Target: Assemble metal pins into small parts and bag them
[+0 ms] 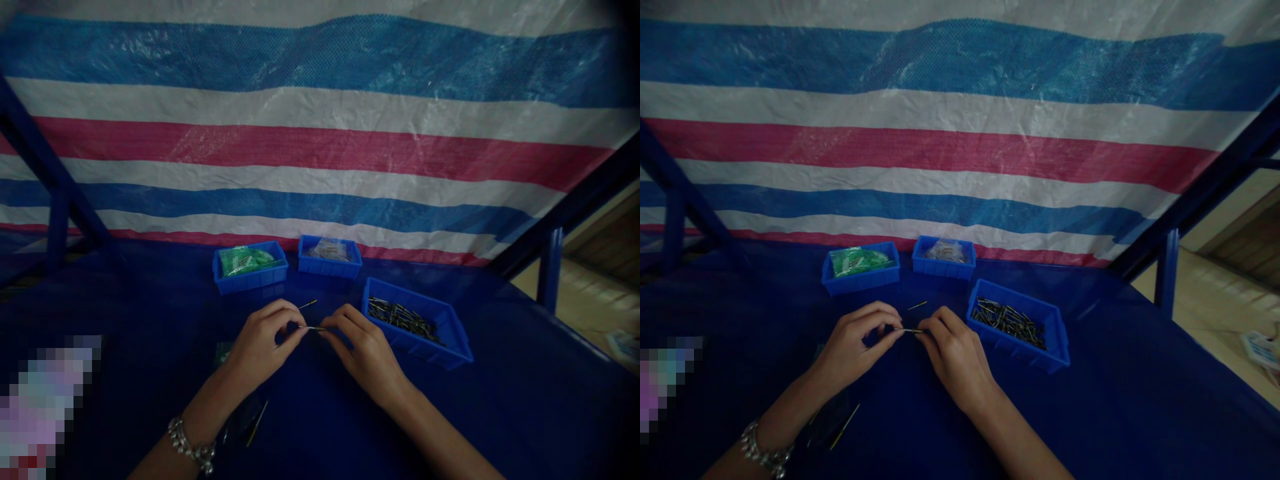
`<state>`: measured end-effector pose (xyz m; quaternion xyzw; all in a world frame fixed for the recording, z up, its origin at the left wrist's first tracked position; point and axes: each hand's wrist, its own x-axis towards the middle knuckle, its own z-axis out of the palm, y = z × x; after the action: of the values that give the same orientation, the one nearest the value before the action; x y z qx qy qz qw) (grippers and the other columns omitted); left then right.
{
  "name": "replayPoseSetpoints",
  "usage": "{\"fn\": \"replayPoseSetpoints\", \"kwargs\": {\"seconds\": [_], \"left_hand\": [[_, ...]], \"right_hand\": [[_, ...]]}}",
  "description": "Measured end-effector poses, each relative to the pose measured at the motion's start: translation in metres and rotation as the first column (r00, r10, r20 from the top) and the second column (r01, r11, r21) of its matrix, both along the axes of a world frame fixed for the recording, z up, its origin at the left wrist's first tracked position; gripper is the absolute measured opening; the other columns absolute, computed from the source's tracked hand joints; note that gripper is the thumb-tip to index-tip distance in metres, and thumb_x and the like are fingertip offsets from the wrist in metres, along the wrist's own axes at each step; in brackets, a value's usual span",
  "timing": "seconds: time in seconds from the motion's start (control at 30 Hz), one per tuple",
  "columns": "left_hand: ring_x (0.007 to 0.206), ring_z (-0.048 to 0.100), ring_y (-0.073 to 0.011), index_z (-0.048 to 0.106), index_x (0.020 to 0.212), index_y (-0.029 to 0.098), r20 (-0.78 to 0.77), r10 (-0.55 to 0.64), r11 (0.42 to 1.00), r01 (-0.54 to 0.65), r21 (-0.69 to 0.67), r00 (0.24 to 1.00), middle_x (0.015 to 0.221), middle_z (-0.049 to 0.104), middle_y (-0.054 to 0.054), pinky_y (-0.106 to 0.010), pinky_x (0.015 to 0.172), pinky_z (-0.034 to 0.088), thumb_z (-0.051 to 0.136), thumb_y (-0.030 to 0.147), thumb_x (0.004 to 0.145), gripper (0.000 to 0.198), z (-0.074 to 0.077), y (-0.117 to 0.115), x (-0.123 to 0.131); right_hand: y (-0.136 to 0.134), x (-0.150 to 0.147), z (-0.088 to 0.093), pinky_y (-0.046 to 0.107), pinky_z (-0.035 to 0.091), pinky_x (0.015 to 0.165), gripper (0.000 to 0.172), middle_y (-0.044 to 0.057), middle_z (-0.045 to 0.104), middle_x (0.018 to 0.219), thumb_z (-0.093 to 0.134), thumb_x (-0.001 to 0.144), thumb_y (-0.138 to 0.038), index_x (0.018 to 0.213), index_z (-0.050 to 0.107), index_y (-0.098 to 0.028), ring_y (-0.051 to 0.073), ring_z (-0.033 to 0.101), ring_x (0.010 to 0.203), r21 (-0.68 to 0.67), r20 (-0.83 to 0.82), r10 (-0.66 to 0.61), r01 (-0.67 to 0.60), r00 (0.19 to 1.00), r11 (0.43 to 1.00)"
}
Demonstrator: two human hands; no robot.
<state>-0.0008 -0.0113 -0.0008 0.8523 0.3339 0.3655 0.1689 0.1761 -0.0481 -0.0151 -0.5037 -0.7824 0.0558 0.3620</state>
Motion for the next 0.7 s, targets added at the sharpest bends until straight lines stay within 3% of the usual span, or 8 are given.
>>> {"fn": "replayPoseSetpoints", "kwargs": {"seconds": [0.7], "left_hand": [[0.064,0.051,-0.0087,0.058,0.08,0.016,-0.07,0.004,0.996,0.002,0.088,0.998,0.081,0.056,-0.002,-0.022,0.06,0.043,0.05,0.015,0.079,0.008,0.0004,-0.0028,-0.0017]], "right_hand": [[-0.0022,0.0011,0.0034,0.025,0.047,0.065,0.013,0.004,0.053,0.079,0.047,0.083,-0.02,0.087,0.059,-0.017,0.013,0.053,0.072,0.023,0.09,-0.022,0.02,0.996,1.0]]}}
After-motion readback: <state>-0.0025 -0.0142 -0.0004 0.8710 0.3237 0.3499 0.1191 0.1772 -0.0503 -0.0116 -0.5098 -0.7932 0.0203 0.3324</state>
